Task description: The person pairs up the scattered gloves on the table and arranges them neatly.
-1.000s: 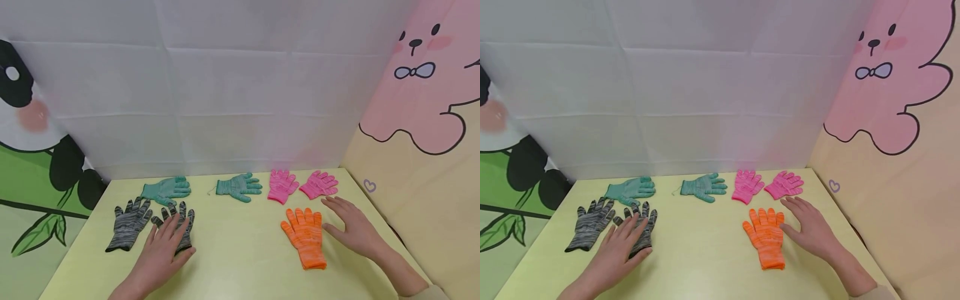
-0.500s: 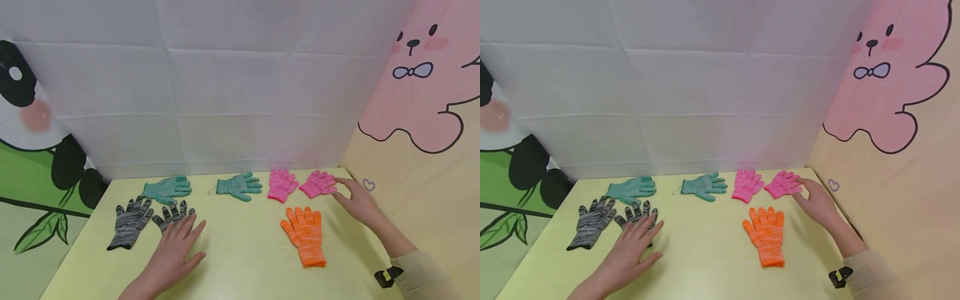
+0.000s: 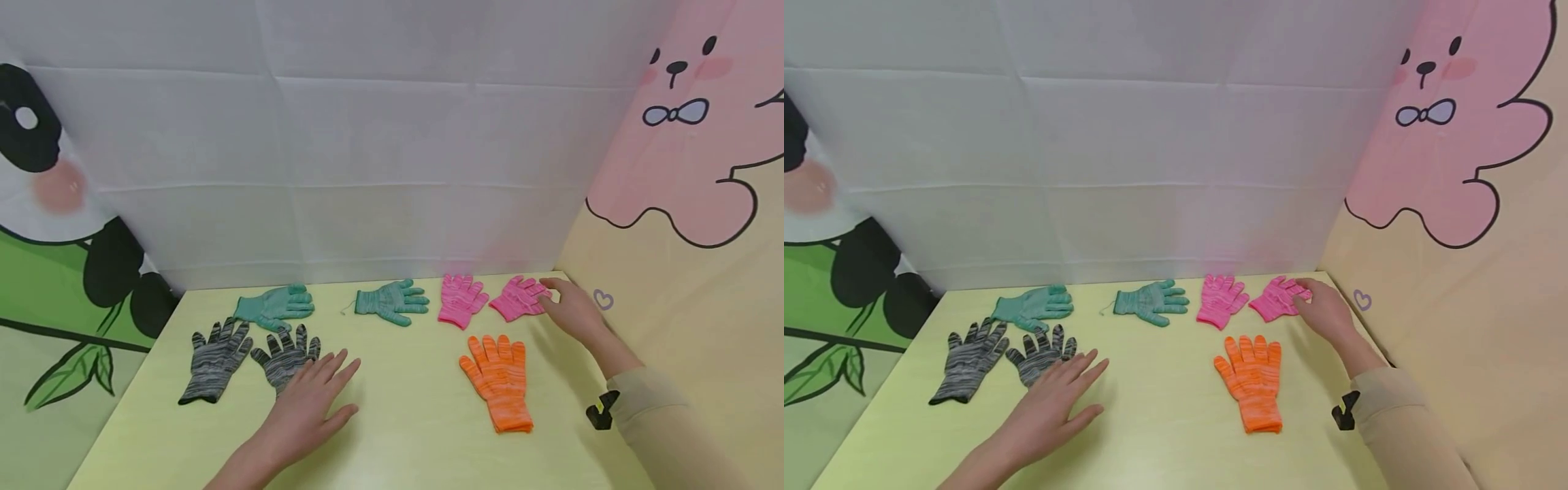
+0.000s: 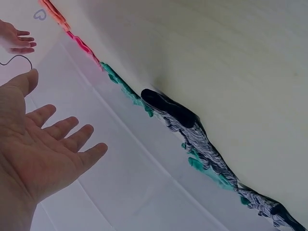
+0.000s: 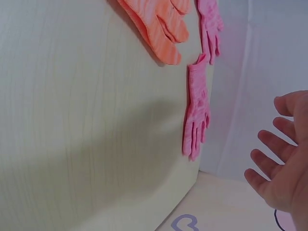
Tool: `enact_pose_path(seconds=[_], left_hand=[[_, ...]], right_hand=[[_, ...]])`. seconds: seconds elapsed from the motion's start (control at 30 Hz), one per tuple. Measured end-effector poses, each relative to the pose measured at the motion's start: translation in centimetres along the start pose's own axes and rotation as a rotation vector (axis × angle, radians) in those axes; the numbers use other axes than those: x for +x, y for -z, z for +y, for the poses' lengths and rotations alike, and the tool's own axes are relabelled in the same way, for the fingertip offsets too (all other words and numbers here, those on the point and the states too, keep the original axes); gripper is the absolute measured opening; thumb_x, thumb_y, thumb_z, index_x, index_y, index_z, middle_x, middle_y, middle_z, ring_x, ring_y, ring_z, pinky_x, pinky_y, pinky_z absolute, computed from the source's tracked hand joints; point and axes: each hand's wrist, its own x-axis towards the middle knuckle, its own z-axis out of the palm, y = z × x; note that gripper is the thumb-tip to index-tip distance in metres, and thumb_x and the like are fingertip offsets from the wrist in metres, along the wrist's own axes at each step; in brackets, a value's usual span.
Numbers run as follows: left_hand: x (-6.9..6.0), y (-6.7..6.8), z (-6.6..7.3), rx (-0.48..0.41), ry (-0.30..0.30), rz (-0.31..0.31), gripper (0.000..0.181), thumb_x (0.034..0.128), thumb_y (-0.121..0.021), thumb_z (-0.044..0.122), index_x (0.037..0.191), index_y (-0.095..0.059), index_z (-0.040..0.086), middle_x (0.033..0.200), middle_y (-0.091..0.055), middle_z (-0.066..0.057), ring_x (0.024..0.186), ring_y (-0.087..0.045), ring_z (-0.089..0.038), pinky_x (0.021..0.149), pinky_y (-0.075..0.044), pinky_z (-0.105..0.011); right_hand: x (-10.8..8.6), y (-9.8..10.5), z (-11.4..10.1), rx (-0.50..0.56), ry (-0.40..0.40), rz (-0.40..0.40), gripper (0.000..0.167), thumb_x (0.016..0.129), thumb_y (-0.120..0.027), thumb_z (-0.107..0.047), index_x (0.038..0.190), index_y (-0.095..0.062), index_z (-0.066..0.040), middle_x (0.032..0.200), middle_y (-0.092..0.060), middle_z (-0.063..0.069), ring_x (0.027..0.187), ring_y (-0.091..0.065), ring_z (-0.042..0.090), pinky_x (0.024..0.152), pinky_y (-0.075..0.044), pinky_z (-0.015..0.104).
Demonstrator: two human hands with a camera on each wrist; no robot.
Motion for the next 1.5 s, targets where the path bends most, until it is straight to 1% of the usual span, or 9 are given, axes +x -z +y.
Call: enact_pose_path(seconds=[0.07, 0.27, 0.53, 0.67, 0.77, 0.97, 1.07, 1.2, 1.5], left_hand=[[0.4, -0.1, 0.4, -0.003, -0.017, -0.009, 0.069, 0.0984, -0.067, 0.046, 0.158, -0.042, 0.021, 0.163, -0.037, -0.011, 0.147, -0.036, -0.036, 0.117, -0.027, -0.062], [1.9, -0.6, 1.5, 0.002, -0.066, -0.025, 0.065, 0.0996, -0.066, 0.044, 0.157, -0.045, 0.020, 0.160, -0.041, -0.011, 0.145, -0.040, -0.036, 0.117, -0.028, -0.061], [3.6, -1.3, 2.9, -0.021, -0.083, -0.066, 0.063, 0.1012, -0.062, 0.044, 0.157, -0.045, 0.020, 0.161, -0.040, -0.010, 0.146, -0.038, -0.035, 0.119, -0.025, -0.059], [4.2, -1.8, 3.4, -0.028, -0.089, -0.086, 0.063, 0.1013, -0.062, 0.045, 0.156, -0.045, 0.019, 0.161, -0.039, -0.011, 0.146, -0.038, -0.036, 0.119, -0.025, -0.058], [4.7, -2.2, 3.7, -0.026, -0.096, -0.116, 0.063, 0.1014, -0.061, 0.045, 0.157, -0.044, 0.019, 0.162, -0.039, -0.011, 0.146, -0.037, -0.035, 0.119, -0.025, -0.058], [5.4, -2.7, 4.3, -0.028, -0.091, -0.187, 0.065, 0.1012, -0.061, 0.046, 0.158, -0.042, 0.021, 0.163, -0.037, -0.009, 0.148, -0.036, -0.034, 0.119, -0.025, -0.058], [5.7, -3.0, 4.6, -0.019, -0.090, -0.193, 0.065, 0.1008, -0.061, 0.046, 0.158, -0.042, 0.022, 0.162, -0.038, -0.009, 0.147, -0.036, -0.033, 0.119, -0.025, -0.058], [6.3, -3.4, 4.9, -0.003, -0.088, -0.203, 0.064, 0.1011, -0.061, 0.047, 0.158, -0.042, 0.023, 0.162, -0.038, -0.008, 0.148, -0.036, -0.032, 0.119, -0.025, -0.058], [9.2, -4.1, 6.0, 0.038, -0.060, -0.197, 0.058, 0.1014, -0.059, 0.047, 0.154, -0.049, 0.024, 0.159, -0.044, -0.006, 0.146, -0.039, -0.030, 0.119, -0.026, -0.058]], right_hand=[[0.5, -0.5, 0.3, -0.005, -0.008, -0.007, 0.055, 0.106, -0.051, -0.033, 0.149, -0.047, 0.002, 0.149, -0.049, 0.027, 0.132, -0.047, 0.050, 0.102, -0.041, 0.064], [1.4, -2.1, 1.0, -0.025, -0.029, -0.030, 0.056, 0.106, -0.050, -0.030, 0.148, -0.046, 0.005, 0.147, -0.050, 0.029, 0.131, -0.047, 0.052, 0.103, -0.040, 0.065], [1.8, -3.1, 1.5, -0.065, -0.046, -0.050, 0.053, 0.106, -0.050, -0.030, 0.147, -0.048, 0.003, 0.144, -0.052, 0.030, 0.128, -0.050, 0.052, 0.101, -0.042, 0.065], [2.0, -3.5, 1.4, -0.080, -0.056, -0.064, 0.052, 0.105, -0.051, -0.029, 0.144, -0.051, 0.005, 0.141, -0.053, 0.033, 0.127, -0.050, 0.054, 0.101, -0.042, 0.066], [2.2, -3.9, 1.6, -0.101, -0.057, -0.079, 0.051, 0.104, -0.053, -0.027, 0.142, -0.053, 0.007, 0.140, -0.053, 0.033, 0.126, -0.050, 0.055, 0.101, -0.042, 0.066], [2.9, -5.2, 2.2, -0.122, -0.082, -0.108, 0.049, 0.101, -0.053, -0.023, 0.141, -0.055, 0.006, 0.137, -0.057, 0.031, 0.122, -0.055, 0.053, 0.095, -0.047, 0.063], [3.1, -5.6, 2.3, -0.134, -0.093, -0.109, 0.048, 0.101, -0.054, -0.024, 0.140, -0.056, 0.004, 0.134, -0.060, 0.029, 0.118, -0.058, 0.052, 0.091, -0.050, 0.062], [3.5, -6.1, 2.0, -0.164, -0.105, -0.105, 0.047, 0.101, -0.056, -0.024, 0.139, -0.059, 0.002, 0.136, -0.060, 0.028, 0.119, -0.057, 0.051, 0.091, -0.050, 0.061], [4.1, -7.0, 0.6, -0.223, -0.085, -0.124, 0.048, 0.100, -0.057, -0.027, 0.139, -0.059, 0.001, 0.136, -0.061, 0.025, 0.121, -0.057, 0.049, 0.092, -0.050, 0.062]])
